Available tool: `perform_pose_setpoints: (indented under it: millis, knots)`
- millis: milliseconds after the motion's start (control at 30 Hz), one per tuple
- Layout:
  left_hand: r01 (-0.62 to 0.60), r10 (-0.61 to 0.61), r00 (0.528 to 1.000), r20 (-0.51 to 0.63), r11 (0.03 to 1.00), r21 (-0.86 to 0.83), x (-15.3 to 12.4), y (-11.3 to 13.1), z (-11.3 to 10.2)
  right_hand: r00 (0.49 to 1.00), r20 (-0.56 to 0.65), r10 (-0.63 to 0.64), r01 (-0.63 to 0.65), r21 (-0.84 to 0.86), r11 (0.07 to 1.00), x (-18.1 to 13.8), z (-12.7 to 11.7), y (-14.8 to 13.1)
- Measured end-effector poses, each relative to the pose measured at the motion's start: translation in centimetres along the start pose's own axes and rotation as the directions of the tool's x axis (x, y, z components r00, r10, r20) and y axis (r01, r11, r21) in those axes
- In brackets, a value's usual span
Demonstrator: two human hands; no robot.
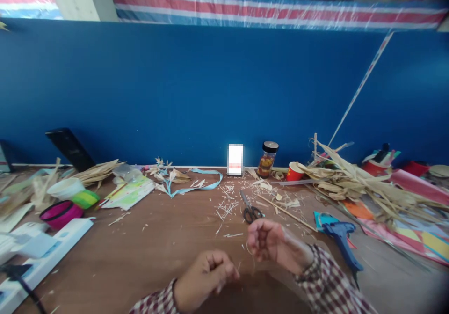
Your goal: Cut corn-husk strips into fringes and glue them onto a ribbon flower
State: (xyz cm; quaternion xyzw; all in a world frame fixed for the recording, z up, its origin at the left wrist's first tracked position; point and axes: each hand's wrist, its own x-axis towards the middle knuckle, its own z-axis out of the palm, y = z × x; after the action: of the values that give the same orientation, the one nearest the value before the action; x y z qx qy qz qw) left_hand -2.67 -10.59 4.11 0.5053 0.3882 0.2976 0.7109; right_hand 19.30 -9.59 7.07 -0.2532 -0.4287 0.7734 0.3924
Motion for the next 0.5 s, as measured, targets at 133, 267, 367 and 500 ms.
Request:
perform_pose_setpoints:
  millis: [133,267,367,500]
  knots:
    - [-0.057,0.031,0.954,-0.299,0.995,-0.080,1.5,0.2,-2.1,0.987,-0.159,0.001,-0.064,-0.393,0.917,-2.7,-3.0,-1.5]
    - [-0.123,0.058,0.872,-0.486,0.987,-0.103,2.7,0.9,-4.3,0.965,-0.261,-0.012,-0.233,-0.880,0.415,-6.8,-4.2,-1.8]
    - [-0.145,0.083,0.853,-0.516,0.986,-0.083,3.3,1.2,-5.6,0.931,-0.327,-0.163,-0.324,-0.945,0.043,-9.6,-4.0,-1.5]
    - [-0.149,0.036,0.865,-0.501,0.971,-0.189,3.2,1.6,-6.6,0.976,-0.103,-0.193,-0.078,-0.988,0.131,-11.7,-1.6,-1.5]
